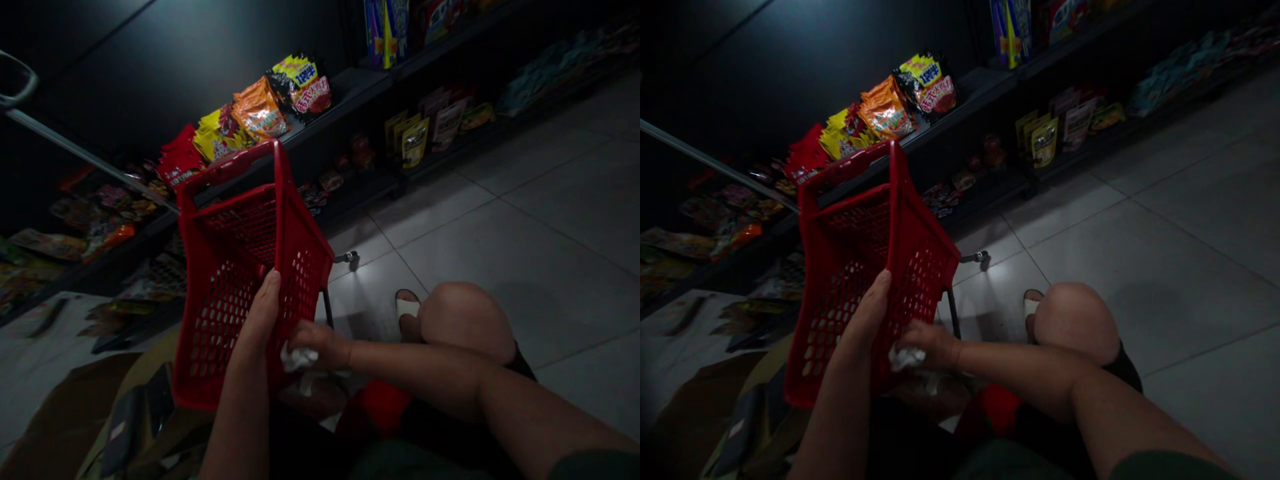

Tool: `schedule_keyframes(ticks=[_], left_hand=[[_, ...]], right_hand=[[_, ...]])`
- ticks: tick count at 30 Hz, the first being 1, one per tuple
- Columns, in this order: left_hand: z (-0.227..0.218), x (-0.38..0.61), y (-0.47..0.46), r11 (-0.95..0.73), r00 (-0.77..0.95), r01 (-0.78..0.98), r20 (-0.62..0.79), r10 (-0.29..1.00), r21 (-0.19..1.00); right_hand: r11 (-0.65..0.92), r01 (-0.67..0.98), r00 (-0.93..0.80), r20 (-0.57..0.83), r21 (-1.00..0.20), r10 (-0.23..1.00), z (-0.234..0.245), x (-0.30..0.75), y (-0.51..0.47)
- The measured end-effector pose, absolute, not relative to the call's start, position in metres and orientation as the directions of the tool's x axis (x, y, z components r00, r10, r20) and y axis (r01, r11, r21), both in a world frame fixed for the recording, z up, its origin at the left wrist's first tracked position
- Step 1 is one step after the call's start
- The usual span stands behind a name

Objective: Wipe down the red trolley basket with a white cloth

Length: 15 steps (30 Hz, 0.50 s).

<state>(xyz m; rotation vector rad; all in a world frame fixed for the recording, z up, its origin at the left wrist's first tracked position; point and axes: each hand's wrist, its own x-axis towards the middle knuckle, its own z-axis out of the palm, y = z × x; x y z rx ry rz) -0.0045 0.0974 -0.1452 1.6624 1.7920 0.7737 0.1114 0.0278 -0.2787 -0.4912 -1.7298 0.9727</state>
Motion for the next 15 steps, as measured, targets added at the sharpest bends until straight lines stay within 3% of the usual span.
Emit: schedule_keyframes(ticks=[2, 4, 7, 10, 12, 15], left_hand=[[-0.142, -0.002, 0.096, 0.096, -0.087, 0.659, -0.051, 0.995, 0.746], [-0.140, 0.001, 0.096, 0.123, -0.100, 0.659, -0.076, 0.992, 0.742], [-0.139, 0.004, 0.096, 0.130, -0.094, 0.667, -0.091, 0.991, 0.733], [-0.140, 0.002, 0.098, 0.102, -0.070, 0.667, -0.074, 0.995, 0.738], [-0.141, -0.001, 0.099, 0.082, -0.060, 0.661, -0.057, 0.997, 0.745], [-0.141, -0.004, 0.098, 0.098, -0.079, 0.651, -0.061, 0.995, 0.752]], right_hand=[[0.450, -0.039, -0.082, 0.451, -0.892, 0.889, -0.285, 0.126, 0.079], [0.172, 0.013, 0.255, 0.169, -0.985, 0.952, -0.288, 0.138, 0.137], [0.021, -0.033, 0.354, 0.008, -0.999, 0.935, -0.287, 0.139, 0.175], [0.123, -0.018, 0.239, 0.115, -0.992, 0.964, -0.289, 0.119, 0.127], [0.320, -0.016, 0.002, 0.320, -0.947, 0.947, -0.292, 0.105, 0.074], [0.501, -0.087, -0.326, 0.500, -0.861, 0.803, -0.299, 0.101, 0.035]])
